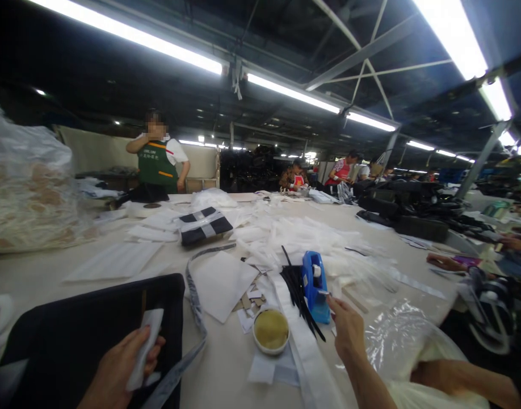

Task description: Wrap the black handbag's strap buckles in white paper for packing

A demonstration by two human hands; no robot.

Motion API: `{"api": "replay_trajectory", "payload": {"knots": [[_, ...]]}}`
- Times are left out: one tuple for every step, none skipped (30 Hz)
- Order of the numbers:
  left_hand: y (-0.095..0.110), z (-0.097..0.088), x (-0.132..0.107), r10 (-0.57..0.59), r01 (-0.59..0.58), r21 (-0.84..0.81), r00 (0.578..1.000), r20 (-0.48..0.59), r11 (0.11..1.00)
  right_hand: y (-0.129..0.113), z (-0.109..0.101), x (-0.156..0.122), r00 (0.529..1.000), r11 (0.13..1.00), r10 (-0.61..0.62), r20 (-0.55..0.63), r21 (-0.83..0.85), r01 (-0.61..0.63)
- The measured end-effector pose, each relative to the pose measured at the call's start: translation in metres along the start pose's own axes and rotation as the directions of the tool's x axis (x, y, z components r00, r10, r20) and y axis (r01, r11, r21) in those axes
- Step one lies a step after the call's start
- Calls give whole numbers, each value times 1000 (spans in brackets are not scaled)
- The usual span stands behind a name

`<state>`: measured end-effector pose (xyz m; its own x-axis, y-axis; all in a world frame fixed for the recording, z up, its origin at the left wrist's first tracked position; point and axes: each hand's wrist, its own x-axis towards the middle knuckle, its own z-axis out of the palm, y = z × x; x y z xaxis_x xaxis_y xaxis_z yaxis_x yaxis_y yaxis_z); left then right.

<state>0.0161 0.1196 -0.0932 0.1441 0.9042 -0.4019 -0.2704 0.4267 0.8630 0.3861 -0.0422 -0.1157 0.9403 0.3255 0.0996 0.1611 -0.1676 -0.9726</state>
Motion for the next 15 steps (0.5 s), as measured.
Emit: {"api": "replay_trajectory", "payload": {"knots": [[1, 0, 0, -4, 4, -7, 1000, -8, 1000, 3, 0, -9, 998, 998, 67, 14, 15, -67], [1, 1, 0, -5, 5, -13, 1000, -18, 1000, 6, 1, -16, 992, 992, 126, 31, 18, -126], [1, 1, -1, -2, 2, -15, 1000, -23, 1000, 8, 4, -21, 984, 985, 171, 45, 19, -172], [1, 1, -1, 4, -4, -16, 1000, -26, 1000, 10, 7, -25, 978, 979, 203, 54, 20, -204], [1, 1, 0, 11, -11, -18, 1000, -28, 1000, 11, 10, -27, 973, 974, 223, 57, 18, -224], [1, 0, 0, 18, -19, -18, 999, -29, 1000, 12, 13, -28, 971, 972, 233, 56, 9, -233], [1, -1, 0, 23, -23, -18, 999, -29, 1000, 13, 14, -27, 971, 972, 234, 49, -7, -234], [0, -1, 1, 26, -27, -15, 999, -28, 1000, 13, 15, -26, 973, 973, 230, 37, -32, -229], [0, -2, 2, 28, -28, -10, 999, -28, 1000, 14, 13, -24, 975, 973, 221, 20, -66, -219], [-1, -3, 3, 30, -30, -7, 999, -30, 1000, 13, 10, -23, 978, 972, 209, 1, -109, -207], [-2, -3, 4, 33, -34, -4, 999, -31, 999, 12, 5, -23, 981, 969, 192, -15, -155, -192], [-2, -3, 5, 38, -38, 2, 999, -27, 999, 9, 0, -25, 985, 965, 170, -26, -200, -172], [-3, -2, 6, 48, -48, 17, 999, -18, 999, 5, -5, -28, 990, 961, 141, -25, -239, -143], [-4, -1, 6, 65, -65, 38, 998, -2, 997, 0, -9, -33, 994, 958, 108, -10, -268, -106], [-5, 0, 4, 85, -86, 63, 996, 16, 994, -8, -11, -40, 997, 956, 72, 18, -286, -64]]}}
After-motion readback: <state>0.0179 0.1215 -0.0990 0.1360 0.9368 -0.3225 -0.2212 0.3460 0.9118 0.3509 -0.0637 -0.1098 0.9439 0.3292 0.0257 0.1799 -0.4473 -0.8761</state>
